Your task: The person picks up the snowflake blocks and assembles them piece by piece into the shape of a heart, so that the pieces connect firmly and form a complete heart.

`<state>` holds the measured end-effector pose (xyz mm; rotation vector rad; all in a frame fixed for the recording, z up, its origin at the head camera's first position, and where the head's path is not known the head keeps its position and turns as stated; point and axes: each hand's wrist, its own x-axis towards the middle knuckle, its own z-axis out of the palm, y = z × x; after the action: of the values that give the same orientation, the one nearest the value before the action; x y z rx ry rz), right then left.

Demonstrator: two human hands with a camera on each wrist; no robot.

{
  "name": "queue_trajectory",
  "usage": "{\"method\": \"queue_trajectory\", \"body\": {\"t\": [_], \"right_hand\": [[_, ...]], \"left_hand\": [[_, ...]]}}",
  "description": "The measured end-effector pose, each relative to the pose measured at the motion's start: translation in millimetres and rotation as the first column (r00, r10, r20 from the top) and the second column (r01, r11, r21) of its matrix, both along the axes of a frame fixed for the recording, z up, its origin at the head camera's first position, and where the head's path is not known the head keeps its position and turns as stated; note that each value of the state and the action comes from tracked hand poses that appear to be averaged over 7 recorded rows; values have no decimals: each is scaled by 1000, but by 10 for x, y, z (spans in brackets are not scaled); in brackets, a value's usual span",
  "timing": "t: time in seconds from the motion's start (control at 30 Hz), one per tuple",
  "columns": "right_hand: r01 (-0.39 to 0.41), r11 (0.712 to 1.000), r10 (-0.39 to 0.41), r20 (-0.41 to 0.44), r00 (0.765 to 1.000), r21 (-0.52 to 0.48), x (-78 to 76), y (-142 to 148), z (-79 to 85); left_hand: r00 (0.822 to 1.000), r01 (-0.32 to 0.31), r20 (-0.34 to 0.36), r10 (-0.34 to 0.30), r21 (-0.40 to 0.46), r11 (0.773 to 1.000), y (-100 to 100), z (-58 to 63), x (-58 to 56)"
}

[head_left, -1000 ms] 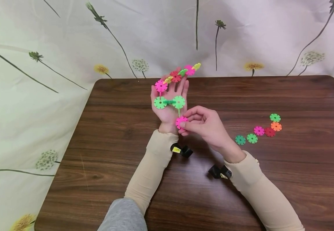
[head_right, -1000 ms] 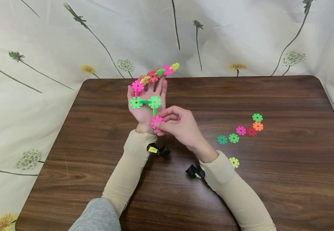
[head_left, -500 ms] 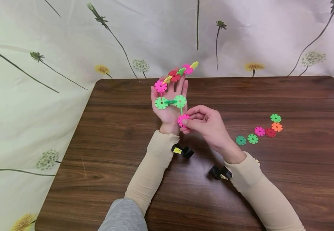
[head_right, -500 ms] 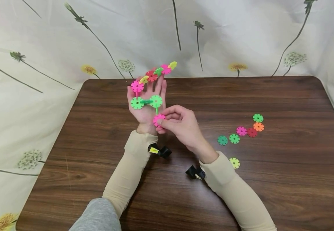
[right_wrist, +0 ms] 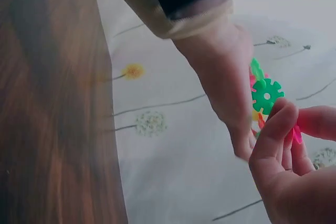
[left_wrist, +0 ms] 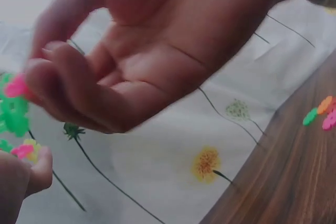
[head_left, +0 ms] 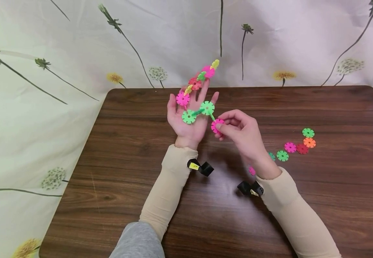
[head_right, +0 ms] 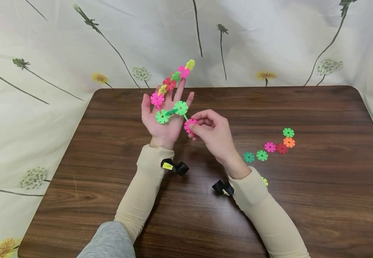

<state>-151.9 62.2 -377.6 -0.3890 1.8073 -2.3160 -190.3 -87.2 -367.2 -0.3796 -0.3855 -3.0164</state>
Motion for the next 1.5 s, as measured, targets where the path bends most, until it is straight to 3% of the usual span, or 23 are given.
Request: {"method": "queue_trajectory", "body": {"t": [0.13, 0.27, 0.4, 0.57, 0.9, 1.03, 1.13, 1.17, 1.2, 1.37, 1.4, 1.5], "right_hand": [[47, 999, -48, -38, 998, -26, -45, 57, -6], [66, 994, -69, -28, 997, -87, -81, 117, -6], [70, 989, -73, -22, 997, -130, -117, 172, -13], [80, 985, -88, -50, 995, -153, -143, 212, -8], [154, 975, -167, -77, 983, -161, -199, 243, -13], [190, 970, -204, -83, 976, -150, -217, 251, -35], [197, 968, -212, -84, 974, -156, -215, 256, -41], [174, 966, -191, -75, 979, -191, -307, 271, -192], [176, 966, -193, -75, 978, -192, -306, 273, -191], [168, 964, -181, -49, 982, -205, -304, 293, -166], [189, 967, -200, -52, 978, -173, -209, 283, -8], [181, 966, -190, -35, 981, -186, -200, 293, 11]], "left_hand": [[1000, 18, 5, -18, -17, 1000, -11, 9, -7], [999, -26, 19, 29, -133, 991, -1, 26, 1], [996, -82, 11, 89, -281, 956, 12, 34, 6], [992, -116, 0, 126, -399, 910, 16, 27, 1], [999, -31, -11, 30, -463, 886, -2, -20, -24], [999, -25, 12, 35, -488, 873, 4, -36, -16], [998, -36, 24, 56, -502, 864, 15, -48, -15], [998, -44, 21, 63, -512, 858, 20, -53, -17], [997, -53, 15, 71, -522, 851, 25, -57, -19], [993, -120, -61, 104, -575, 809, 43, -77, -42], [991, -134, -78, 109, -579, 804, 44, -79, -45], [987, -157, -116, 110, -588, 793, 41, -81, -54]]}}
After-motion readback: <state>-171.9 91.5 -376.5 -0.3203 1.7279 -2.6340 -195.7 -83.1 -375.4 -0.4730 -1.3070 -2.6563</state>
